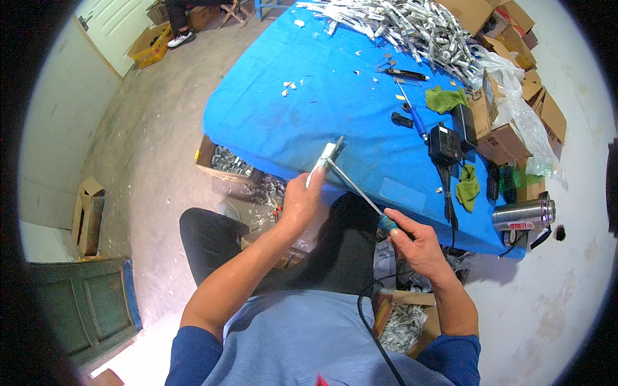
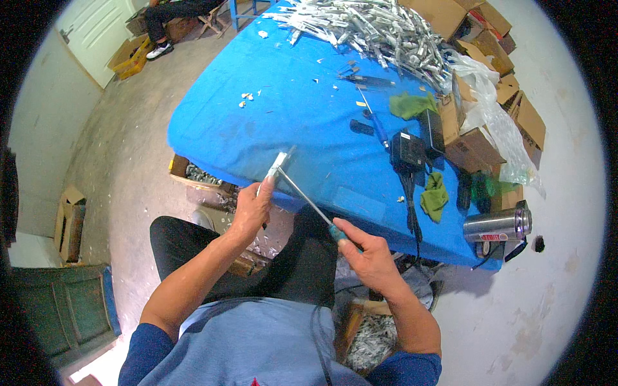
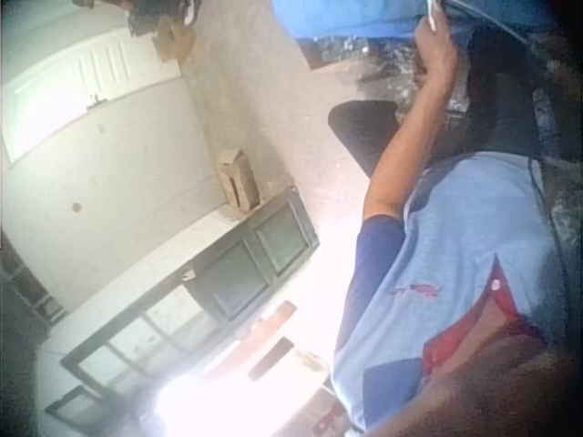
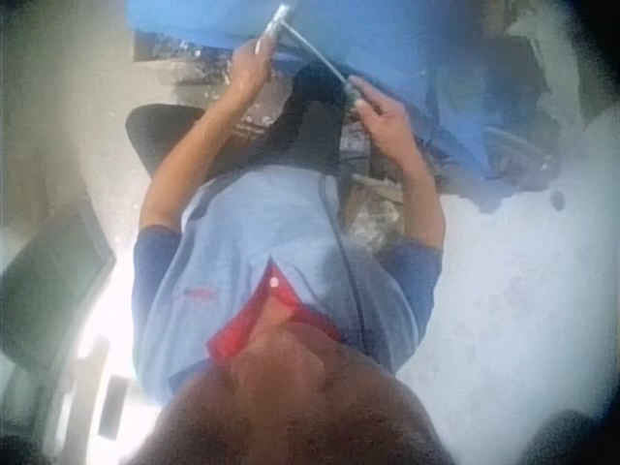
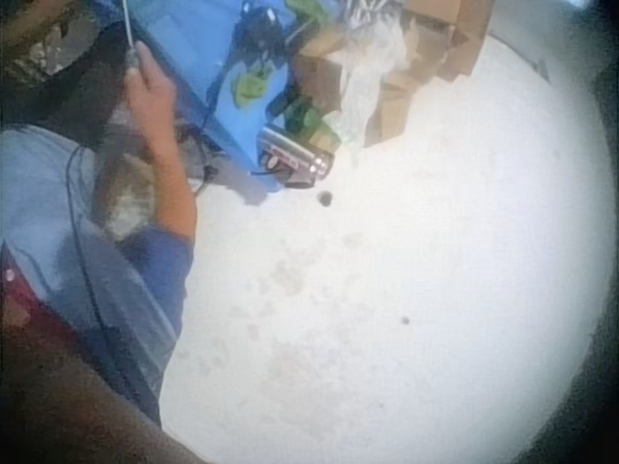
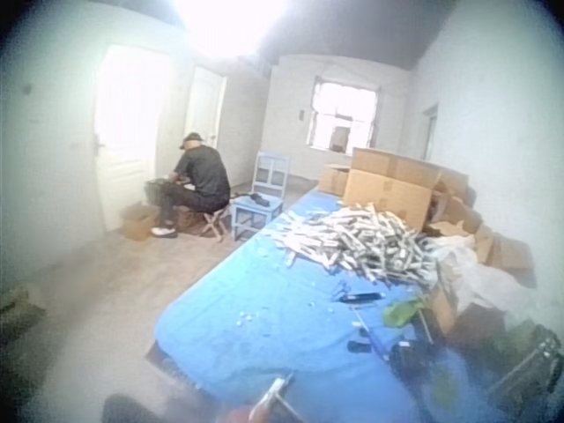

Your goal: The person uses a screwdriver and pliers to assemble and inspect metal components on a blue-covered table, handling individual strips and placing them in a box.

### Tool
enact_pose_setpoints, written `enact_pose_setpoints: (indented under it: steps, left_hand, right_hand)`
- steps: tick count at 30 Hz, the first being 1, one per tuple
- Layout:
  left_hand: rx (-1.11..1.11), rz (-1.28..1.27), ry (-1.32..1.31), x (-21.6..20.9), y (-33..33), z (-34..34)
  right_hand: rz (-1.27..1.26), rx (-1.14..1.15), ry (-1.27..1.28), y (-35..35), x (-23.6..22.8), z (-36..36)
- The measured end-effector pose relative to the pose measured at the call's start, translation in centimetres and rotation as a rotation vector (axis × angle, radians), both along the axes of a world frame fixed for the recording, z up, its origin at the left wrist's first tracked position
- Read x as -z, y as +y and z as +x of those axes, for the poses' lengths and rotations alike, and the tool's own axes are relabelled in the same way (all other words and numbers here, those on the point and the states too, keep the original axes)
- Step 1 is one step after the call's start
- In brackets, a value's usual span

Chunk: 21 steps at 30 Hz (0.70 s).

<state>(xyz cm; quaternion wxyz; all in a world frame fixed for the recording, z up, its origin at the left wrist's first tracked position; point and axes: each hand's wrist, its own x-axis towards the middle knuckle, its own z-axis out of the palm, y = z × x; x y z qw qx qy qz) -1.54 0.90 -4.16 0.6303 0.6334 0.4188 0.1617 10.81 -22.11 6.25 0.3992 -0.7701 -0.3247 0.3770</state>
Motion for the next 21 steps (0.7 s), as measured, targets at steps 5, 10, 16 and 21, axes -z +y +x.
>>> enact_pose_setpoints:
  steps: [5,10,16,21]
  left_hand:
    - [-0.01,-0.001,-0.032,0.5,-0.2,0.0]
    - [-0.009,-0.077,-0.093,0.9,-0.2,0.1]
    - [0.01,-0.365,-0.062,-1.9,0.0,0.4]
    - [0.092,-0.517,-0.056,-2.2,1.6,-0.3]
  right_hand:
    - [0.034,-0.118,-0.41,0.4,0.3,-0.9]
    - [0.028,-0.201,-0.772,0.2,1.4,-2.3]
    - [0.053,-0.13,-0.314,0.4,0.5,1.1]
    - [-0.018,-0.076,-0.133,0.0,0.3,2.1]
